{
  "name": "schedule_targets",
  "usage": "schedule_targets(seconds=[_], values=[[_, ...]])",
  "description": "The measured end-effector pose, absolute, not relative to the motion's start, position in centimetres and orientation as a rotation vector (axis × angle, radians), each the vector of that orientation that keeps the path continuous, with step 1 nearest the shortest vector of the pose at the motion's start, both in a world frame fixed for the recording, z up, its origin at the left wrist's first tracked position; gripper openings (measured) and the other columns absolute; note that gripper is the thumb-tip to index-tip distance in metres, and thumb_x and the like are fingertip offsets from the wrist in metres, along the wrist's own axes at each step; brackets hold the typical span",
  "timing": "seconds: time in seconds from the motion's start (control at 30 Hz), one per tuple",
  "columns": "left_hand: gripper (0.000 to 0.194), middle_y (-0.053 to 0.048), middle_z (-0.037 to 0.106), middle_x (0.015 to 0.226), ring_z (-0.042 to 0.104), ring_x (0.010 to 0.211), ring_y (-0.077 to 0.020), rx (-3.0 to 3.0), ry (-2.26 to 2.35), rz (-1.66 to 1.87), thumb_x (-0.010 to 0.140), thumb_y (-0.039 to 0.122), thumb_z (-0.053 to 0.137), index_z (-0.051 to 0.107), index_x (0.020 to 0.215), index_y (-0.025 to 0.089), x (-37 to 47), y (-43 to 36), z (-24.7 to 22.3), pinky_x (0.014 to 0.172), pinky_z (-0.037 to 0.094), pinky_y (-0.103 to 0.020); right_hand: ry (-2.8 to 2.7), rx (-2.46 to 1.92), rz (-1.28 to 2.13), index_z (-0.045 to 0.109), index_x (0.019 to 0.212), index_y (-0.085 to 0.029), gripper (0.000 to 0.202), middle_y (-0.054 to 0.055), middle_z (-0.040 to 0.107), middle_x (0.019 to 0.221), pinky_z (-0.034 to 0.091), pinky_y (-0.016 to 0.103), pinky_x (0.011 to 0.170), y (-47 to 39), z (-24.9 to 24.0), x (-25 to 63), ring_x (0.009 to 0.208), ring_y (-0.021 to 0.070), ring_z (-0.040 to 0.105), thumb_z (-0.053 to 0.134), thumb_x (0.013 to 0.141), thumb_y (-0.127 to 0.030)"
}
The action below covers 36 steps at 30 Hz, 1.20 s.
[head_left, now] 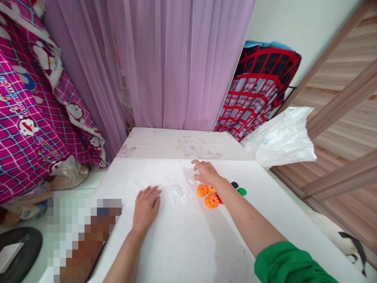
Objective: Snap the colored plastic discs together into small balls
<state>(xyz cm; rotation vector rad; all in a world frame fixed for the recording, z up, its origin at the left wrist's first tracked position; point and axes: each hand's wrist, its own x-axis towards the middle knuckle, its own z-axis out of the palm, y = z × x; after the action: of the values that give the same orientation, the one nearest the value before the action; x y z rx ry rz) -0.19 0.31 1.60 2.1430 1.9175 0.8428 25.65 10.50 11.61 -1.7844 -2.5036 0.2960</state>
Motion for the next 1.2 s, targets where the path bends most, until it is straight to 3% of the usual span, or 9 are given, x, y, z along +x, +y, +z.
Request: schedule_targets(seconds=[0.47,0.7,0.9,1.07,1.2], values=[[0.032,-0.004,0.063,0.126,0.05,0.125,-0.0275,2.127,1.915,0.815,0.088,0.029,0.042,0.068,0.106,0.026,-0.2,0.3,1.8,0.108,0.031,-0.054,-2.673,-1.746,0.278,0.047,0.128,-0.019,0.056,0.005,0.067,0.108,0.031,0.032,0.085,10.3,9.2,25.2,0.104,0.022,0.054,0.055,0.073,-0.014],[0.031,-0.004,0.063,0.126,0.05,0.125,-0.0277,2.128,1.913,0.812,0.088,0.028,0.042,0.068,0.107,0.026,-0.2,0.3,1.8,0.108,0.031,-0.054,-2.639,-1.703,0.232,0.05,0.125,-0.021,0.047,0.005,0.066,0.111,0.03,0.032,0.085,9.6,9.7,25.6,0.104,0.0206,0.053,0.057,0.078,-0.02],[0.031,-0.005,0.063,0.125,0.051,0.124,-0.0273,2.134,1.911,0.802,0.087,0.027,0.043,0.068,0.106,0.026,-0.3,0.3,1.9,0.108,0.032,-0.055,-2.73,-1.533,0.276,0.058,0.112,-0.022,0.038,0.003,0.069,0.098,0.03,0.03,0.085,7.9,10.2,25.0,0.099,0.0182,0.054,0.052,0.077,-0.009],[0.031,-0.005,0.064,0.125,0.051,0.124,-0.0274,2.143,1.904,0.814,0.088,0.027,0.043,0.068,0.106,0.026,-0.4,0.3,1.7,0.107,0.033,-0.055,-2.826,-1.595,0.201,0.06,0.106,-0.019,0.029,0.009,0.067,0.091,0.032,0.033,0.083,6.4,10.3,22.9,0.097,0.0232,0.056,0.059,0.078,-0.025],[0.031,-0.005,0.064,0.125,0.051,0.124,-0.0274,2.147,1.906,0.824,0.087,0.028,0.044,0.068,0.107,0.026,-0.3,0.3,1.6,0.107,0.032,-0.054,-2.77,-1.781,0.137,0.057,0.109,-0.017,0.034,0.012,0.068,0.091,0.034,0.035,0.081,5.8,10.2,21.4,0.097,0.0266,0.058,0.059,0.079,-0.034]])
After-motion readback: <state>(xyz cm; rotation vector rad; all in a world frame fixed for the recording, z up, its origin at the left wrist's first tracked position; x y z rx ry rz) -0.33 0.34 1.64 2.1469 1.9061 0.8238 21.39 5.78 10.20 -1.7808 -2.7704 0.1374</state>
